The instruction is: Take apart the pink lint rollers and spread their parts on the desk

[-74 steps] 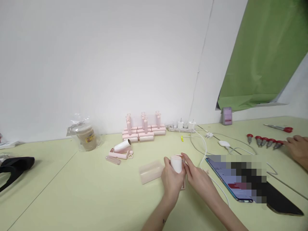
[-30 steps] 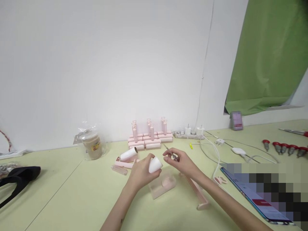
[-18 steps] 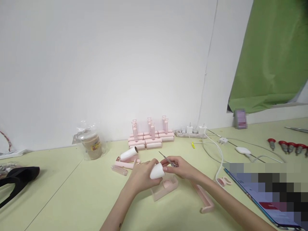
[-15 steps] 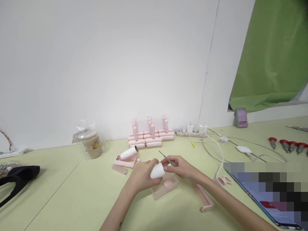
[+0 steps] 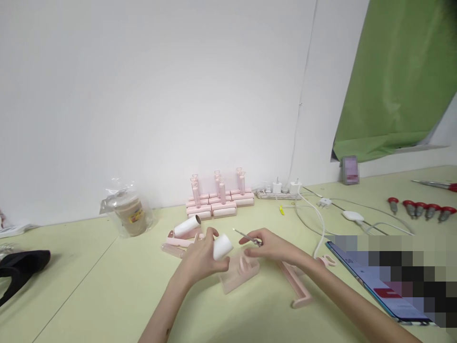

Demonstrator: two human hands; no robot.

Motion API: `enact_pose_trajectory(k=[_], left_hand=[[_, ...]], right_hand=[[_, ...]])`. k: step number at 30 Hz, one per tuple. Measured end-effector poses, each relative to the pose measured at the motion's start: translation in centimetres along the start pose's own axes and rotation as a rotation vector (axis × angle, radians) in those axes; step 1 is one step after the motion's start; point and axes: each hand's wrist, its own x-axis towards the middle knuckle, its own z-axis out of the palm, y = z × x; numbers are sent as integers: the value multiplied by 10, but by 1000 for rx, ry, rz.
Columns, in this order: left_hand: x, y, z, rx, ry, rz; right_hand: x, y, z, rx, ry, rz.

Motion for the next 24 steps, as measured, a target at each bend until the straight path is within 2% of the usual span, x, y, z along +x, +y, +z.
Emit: enact_pose_trajectory(k=[4,7,10,15,18,22,24], left_hand=[[-1,17,10,-102,5,73],[0,26,23,-68,-17,153],[0,26,36,-16,-67,197],[2,15,54,-86,-120,200],[19,2,61,-27,-86,222],[65,-16,70,54,-17,229],[87,-23,77,73,82,240]], right_hand=[[-11,-2,-27,-52,182,-8],[-27,7,-43,-113,272,-8],[-45,25,-50,-207,289,10],[-70,46,-54,-447,239,40],[-75,48,-52,-583,159,55],[-71,49,-42,-736,90,68],[-68,48,-36,-793,64,60]])
